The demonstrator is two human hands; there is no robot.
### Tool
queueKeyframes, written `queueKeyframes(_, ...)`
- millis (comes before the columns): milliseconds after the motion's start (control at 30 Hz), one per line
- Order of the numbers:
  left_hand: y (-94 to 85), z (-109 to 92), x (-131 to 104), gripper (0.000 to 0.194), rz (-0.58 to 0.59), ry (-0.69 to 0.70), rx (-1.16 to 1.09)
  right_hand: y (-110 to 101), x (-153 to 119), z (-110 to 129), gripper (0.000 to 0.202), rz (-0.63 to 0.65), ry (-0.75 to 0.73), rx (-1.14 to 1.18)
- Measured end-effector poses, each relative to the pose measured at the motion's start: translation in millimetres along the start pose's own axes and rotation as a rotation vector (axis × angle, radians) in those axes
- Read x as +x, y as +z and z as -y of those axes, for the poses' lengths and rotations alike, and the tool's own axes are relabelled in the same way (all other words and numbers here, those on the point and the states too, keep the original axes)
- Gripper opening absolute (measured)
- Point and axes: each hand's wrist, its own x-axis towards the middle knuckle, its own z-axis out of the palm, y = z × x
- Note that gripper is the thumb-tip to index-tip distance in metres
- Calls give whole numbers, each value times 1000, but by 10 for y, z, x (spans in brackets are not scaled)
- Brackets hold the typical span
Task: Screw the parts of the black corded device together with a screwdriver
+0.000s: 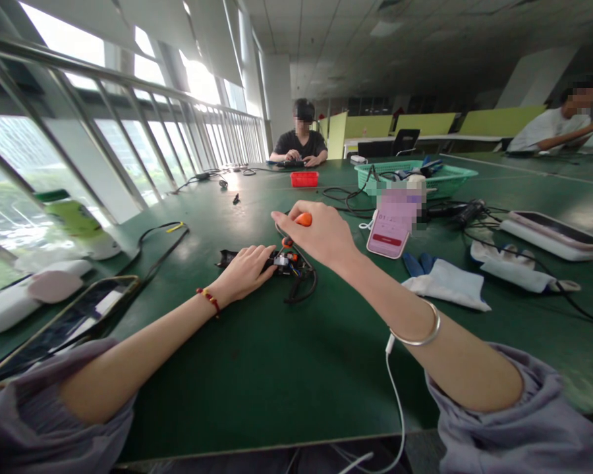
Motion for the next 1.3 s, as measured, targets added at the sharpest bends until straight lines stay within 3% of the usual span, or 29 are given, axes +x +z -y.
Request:
queueKeyframes(100,-4,-1,-6,47,-2,0,-7,8,-7,5,20,-1,-29,56)
queueKeyframes(200,3,4,-9,46,-7,4,-14,14,-15,12,40,-4,-31,92)
queueKeyframes(333,26,16,-6,46,-18,0,-10,38,-9,-8,26,-2,26,70)
queueKeyframes(433,45,26,-6,47,-34,2,-18,61,-2,-36,20,-22,-53,108)
queueKeyframes(567,53,27,-6,47,-35,4,-22,72,-12,-38,44,-65,-98,109)
queueKeyframes(733,29,16,-5,48,-23,2,-25,61,-18,-26,21,-53,-58,40)
queueKeyframes(900,34,23,-4,46,-26,4,-23,48,-34,11,52,-77,-81,60)
queueKeyframes(1033,41,24,-6,47,-22,1,-21,53,-50,37,28,-102,-29,-131)
queueKeyframes(1133,39,24,-10,46,-24,0,-27,61,-46,27,19,-59,-52,-45)
queueKeyframes(1233,34,23,-12,45,-26,5,-31,63,-43,13,53,-100,-68,21)
queueKeyframes(1300,30,20,-9,46,-23,3,-30,63,-46,10,55,-142,-51,-34)
